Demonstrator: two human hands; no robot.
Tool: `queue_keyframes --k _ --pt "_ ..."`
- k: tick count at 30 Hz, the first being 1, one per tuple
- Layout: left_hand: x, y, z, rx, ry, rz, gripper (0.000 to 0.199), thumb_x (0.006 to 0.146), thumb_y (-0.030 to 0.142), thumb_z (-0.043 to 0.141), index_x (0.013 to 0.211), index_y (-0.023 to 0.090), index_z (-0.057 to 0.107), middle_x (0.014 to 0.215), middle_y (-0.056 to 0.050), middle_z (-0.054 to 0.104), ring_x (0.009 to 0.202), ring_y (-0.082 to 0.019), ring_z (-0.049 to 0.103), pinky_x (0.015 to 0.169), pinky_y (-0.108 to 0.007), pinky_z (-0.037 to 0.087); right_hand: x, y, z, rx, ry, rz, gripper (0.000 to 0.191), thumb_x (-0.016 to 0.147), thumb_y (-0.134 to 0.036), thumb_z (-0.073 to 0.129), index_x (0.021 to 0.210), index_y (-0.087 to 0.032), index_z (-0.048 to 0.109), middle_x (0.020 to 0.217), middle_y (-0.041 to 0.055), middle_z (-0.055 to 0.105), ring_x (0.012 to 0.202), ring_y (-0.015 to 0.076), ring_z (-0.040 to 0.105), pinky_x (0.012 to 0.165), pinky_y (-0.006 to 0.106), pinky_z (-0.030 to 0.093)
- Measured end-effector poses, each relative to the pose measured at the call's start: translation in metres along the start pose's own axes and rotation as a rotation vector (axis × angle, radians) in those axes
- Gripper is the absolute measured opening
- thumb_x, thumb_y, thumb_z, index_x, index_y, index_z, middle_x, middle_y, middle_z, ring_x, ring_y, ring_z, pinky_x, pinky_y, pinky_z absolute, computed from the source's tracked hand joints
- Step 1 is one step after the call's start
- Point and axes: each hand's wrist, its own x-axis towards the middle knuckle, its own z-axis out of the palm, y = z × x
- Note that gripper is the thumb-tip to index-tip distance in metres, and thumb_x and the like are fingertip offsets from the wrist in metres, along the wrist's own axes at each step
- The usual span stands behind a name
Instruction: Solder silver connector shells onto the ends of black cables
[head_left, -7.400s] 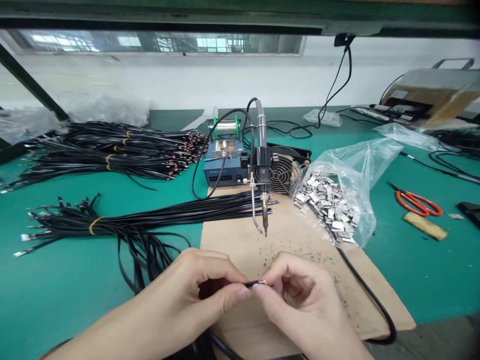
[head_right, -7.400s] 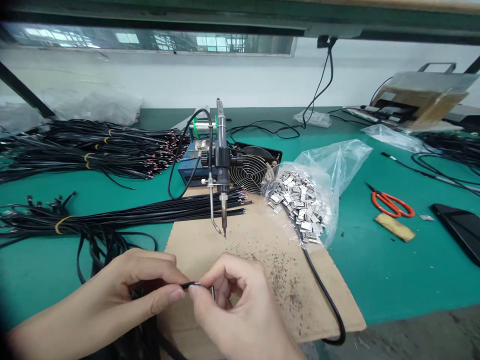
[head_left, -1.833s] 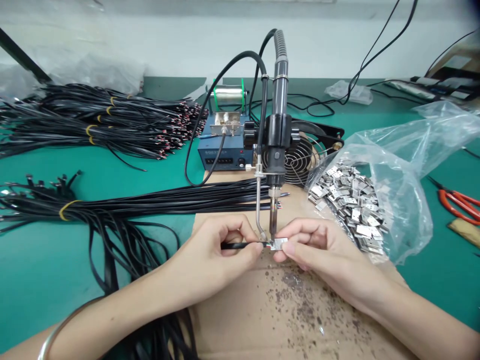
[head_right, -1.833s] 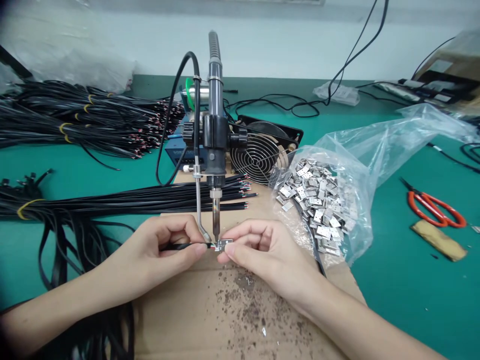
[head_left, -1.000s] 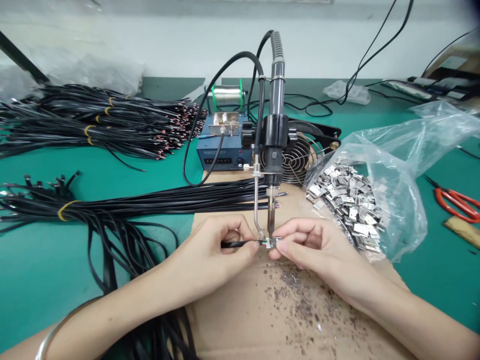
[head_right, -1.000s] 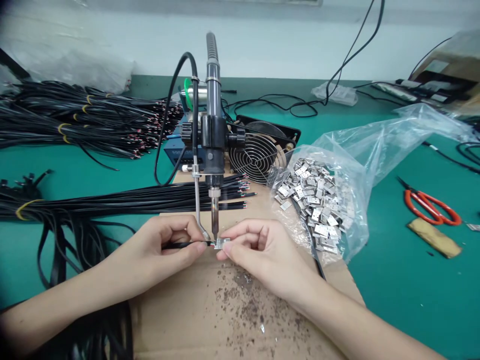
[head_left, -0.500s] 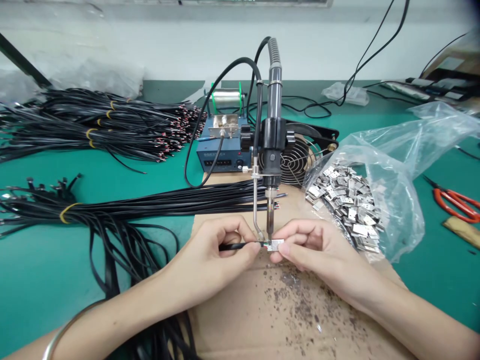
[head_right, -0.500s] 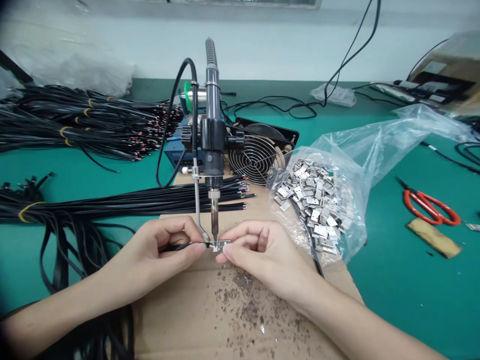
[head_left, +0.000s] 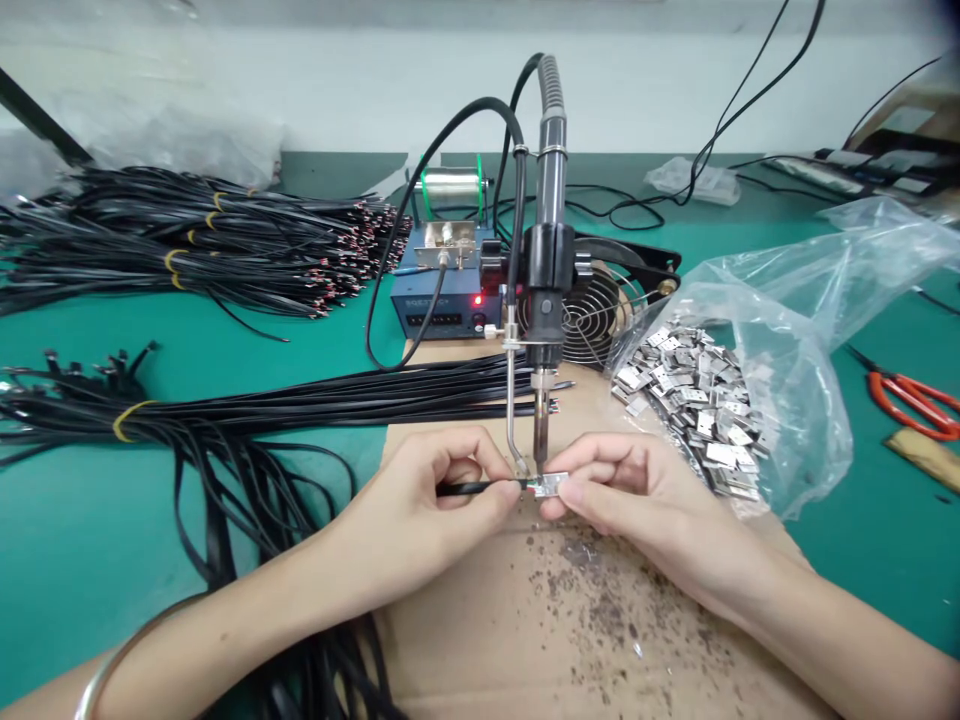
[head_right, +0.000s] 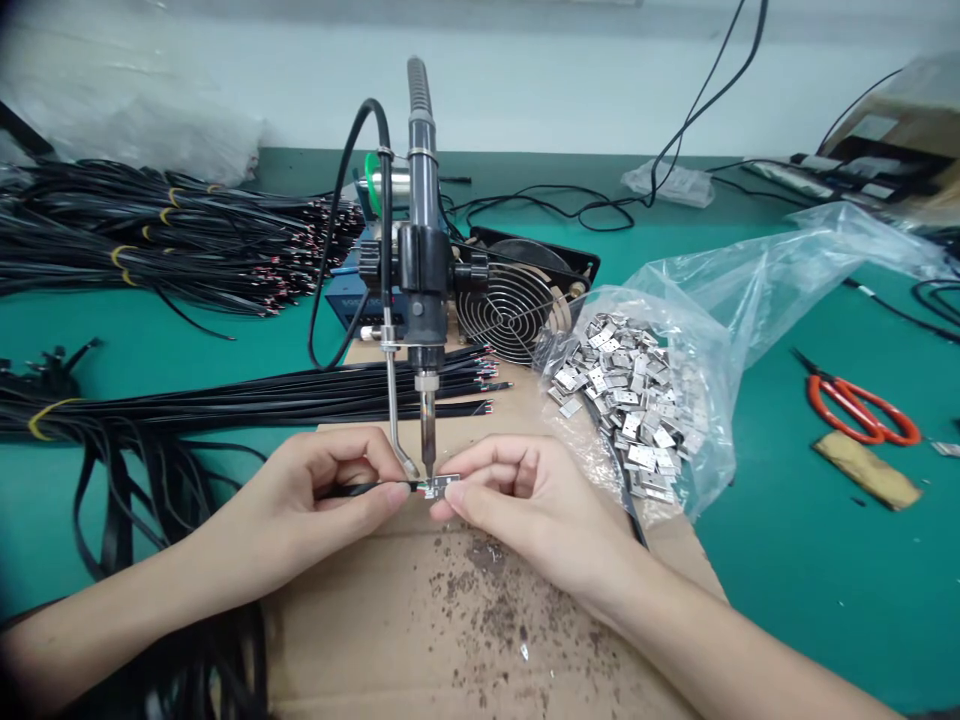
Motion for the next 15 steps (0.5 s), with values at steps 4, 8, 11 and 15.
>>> queue_keyframes --k 4,8,11,15 --pt "-0.0007 -0.0001 -0.0002 0.001 -0.002 0.005 0.014 0.075 0.017 0.056 0.06 0.016 0.055 0.059 0.006 0.051 0.052 -0.006 0.04 0.047 -0.013 0.037 0.0008 0.0012 -0.0004 0.017 -0.014 -0.023 0.013 0.068 -0.022 0.077 0.077 -0.017 0.069 0.066 0.0027 0.074 0.056 0.01 0.064 0.051 0.018 0.045" --pt "0.0002 -0.0001 0.0 0.013 -0.006 -0.003 0.014 0.075 0.016 0.055 0.061 0.016 0.055 0.057 0.006 0.049 0.05 -0.005 0.038 0.046 -0.013 0.035 0.002 0.001 0.0001 -0.001 -0.001 -0.024 0.012 0.069 -0.019 0.076 0.077 -0.016 0.069 0.065 0.0029 0.074 0.054 0.0091 0.063 0.048 0.017 0.043" --pt "0.0015 -0.0009 0.0 0.03 -0.011 0.001 0.015 0.075 0.016 0.055 0.06 0.016 0.055 0.054 0.007 0.045 0.047 -0.006 0.034 0.045 -0.014 0.033 0.002 0.0009 0.0005 -0.027 0.022 -0.022 0.012 0.068 -0.019 0.077 0.077 -0.016 0.068 0.065 0.0032 0.074 0.053 0.0091 0.063 0.046 0.017 0.041" --pt "0.0024 -0.0015 -0.0006 0.03 -0.018 0.022 0.015 0.075 0.017 0.055 0.06 0.016 0.055 0.054 0.007 0.044 0.047 -0.006 0.033 0.044 -0.014 0.032 0.0012 0.0013 -0.0002 -0.036 0.018 -0.021 0.014 0.067 -0.02 0.077 0.077 -0.016 0.068 0.065 0.0037 0.074 0.054 0.0096 0.063 0.045 0.017 0.04"
